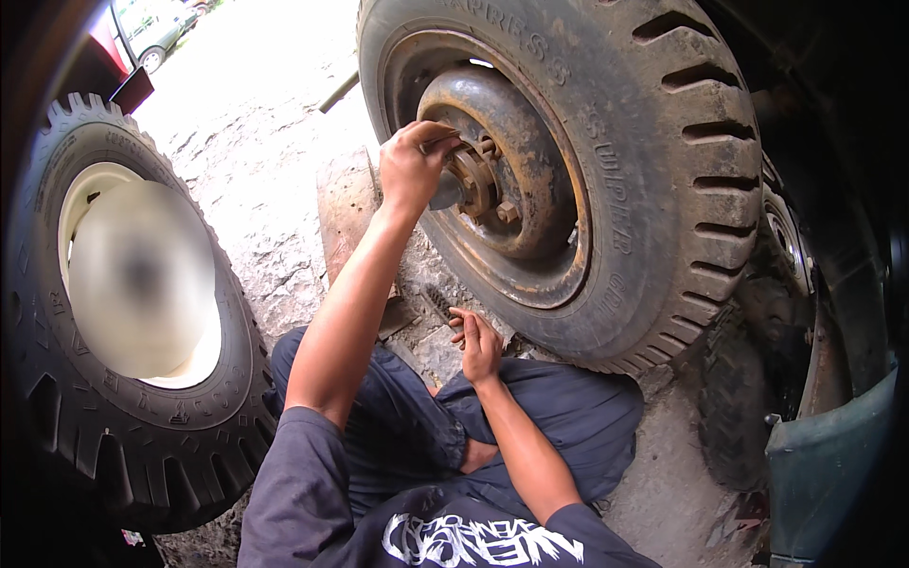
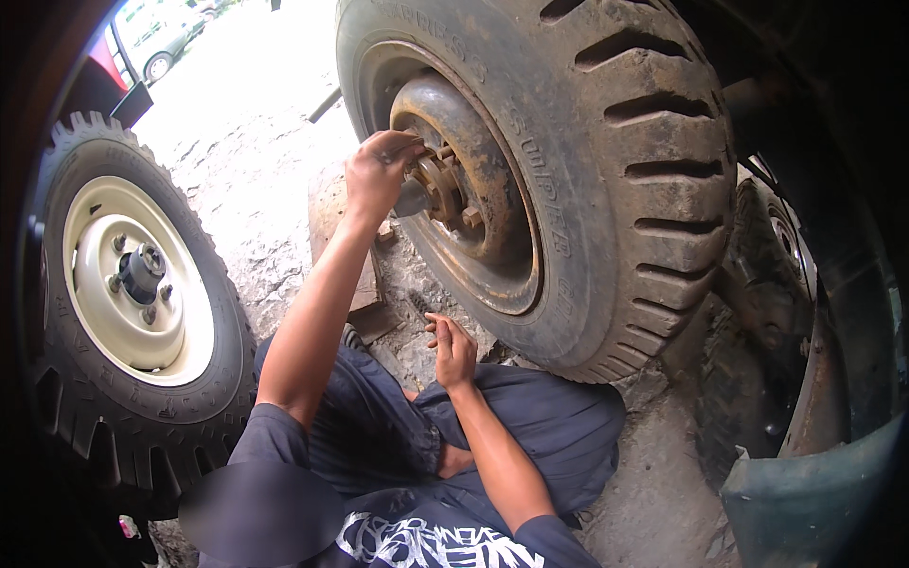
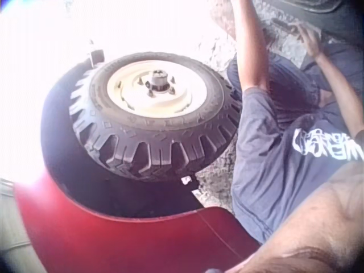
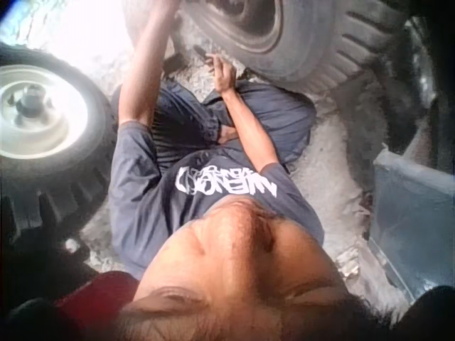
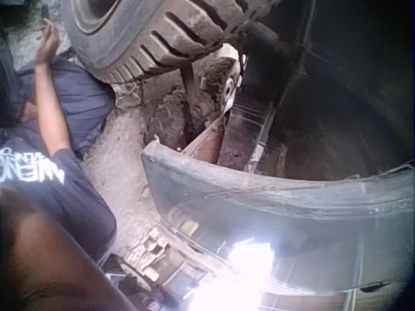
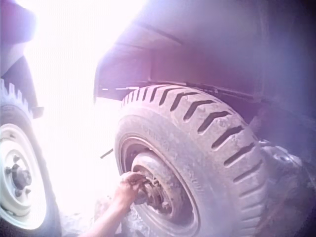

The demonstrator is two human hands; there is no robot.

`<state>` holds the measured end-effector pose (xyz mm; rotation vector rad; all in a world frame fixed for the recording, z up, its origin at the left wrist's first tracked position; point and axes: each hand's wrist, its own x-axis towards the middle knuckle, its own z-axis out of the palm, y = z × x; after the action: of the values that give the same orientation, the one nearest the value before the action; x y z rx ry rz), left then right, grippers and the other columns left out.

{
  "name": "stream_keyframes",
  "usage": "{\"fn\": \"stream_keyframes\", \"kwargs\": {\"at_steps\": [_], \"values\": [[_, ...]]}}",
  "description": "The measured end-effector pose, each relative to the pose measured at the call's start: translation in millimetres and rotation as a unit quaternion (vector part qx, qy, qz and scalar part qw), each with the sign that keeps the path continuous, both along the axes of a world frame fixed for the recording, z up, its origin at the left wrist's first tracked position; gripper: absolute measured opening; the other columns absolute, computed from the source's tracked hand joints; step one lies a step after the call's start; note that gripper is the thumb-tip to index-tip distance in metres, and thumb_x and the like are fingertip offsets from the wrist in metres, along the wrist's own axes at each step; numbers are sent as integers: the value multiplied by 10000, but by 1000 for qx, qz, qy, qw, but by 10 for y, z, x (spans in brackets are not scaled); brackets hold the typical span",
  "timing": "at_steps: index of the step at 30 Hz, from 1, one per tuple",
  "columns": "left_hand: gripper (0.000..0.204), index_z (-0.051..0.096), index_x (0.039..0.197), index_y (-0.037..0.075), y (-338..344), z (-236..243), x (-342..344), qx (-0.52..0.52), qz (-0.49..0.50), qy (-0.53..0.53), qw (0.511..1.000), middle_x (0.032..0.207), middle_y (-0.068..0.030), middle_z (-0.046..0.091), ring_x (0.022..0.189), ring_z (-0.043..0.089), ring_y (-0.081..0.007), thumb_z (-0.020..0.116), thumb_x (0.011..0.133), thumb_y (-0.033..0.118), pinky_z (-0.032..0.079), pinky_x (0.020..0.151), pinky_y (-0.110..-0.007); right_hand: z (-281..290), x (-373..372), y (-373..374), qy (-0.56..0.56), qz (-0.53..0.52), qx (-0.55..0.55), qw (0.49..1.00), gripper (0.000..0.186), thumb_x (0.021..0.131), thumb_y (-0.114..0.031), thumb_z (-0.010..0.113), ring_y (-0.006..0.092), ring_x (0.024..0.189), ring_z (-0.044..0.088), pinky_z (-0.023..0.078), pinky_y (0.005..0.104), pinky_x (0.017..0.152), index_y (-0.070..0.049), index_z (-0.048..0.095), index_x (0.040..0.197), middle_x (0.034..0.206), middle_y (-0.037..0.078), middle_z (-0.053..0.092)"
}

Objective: The person sits on the ground and uses both hands to manipulate a small metal part on the center of a vehicle wheel hub. They repeatedly insert, rotate, and adjust the part around the axle nut area.

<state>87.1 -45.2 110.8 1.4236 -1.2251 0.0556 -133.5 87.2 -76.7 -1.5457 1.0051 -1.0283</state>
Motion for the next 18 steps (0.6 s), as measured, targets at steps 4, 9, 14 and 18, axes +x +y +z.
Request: {"fn": "stream_keyframes", "kwargs": {"at_steps": [4, 9, 14, 18], "values": [[162, 848, 1097, 63, 71, -29, 6, 22, -58, -54, 997, 994, -98, 803, 926, 782, -224, 805, 973, 158, 605, 846, -362, -49, -17, -22, 4, 19, -14, 1000, 473, 1179, -388, 470, 190, 737, 732, 579, 327, 695, -41, 784, 1245, 986, 113, 774], [121, 841, 1015, 43, 30, 101, 143, 15, -75, -176, 981, 911, -133, 753, 872, 720, -321, 811, 928, 121, 581, 819, -437, -7, 0, 27, 40, 41, -12, 998, 520, 1187, -406, 434, 167, 745, 728, 562, 312, 692, -18, 777, 1236, 999, 112, 779], [86, 834, 961, 24, 45, 187, 110, 13, -105, -235, 966, 876, -148, 740, 894, 710, -341, 799, 899, 73, 578, 836, -451, -49, -31, -24, 75, 63, -29, 995, 532, 1189, -425, 419, 175, 734, 726, 563, 325, 701, -40, 784, 1229, 977, 114, 775], [114, 845, 1010, 36, -30, 176, 200, 16, -80, -223, 971, 881, -119, 737, 873, 686, -311, 797, 918, 82, 568, 811, -424, 16, 12, 1, 65, 74, -29, 995, 508, 1181, -430, 443, 200, 727, 730, 568, 346, 691, -58, 788, 1207, 948, 115, 761]]}}
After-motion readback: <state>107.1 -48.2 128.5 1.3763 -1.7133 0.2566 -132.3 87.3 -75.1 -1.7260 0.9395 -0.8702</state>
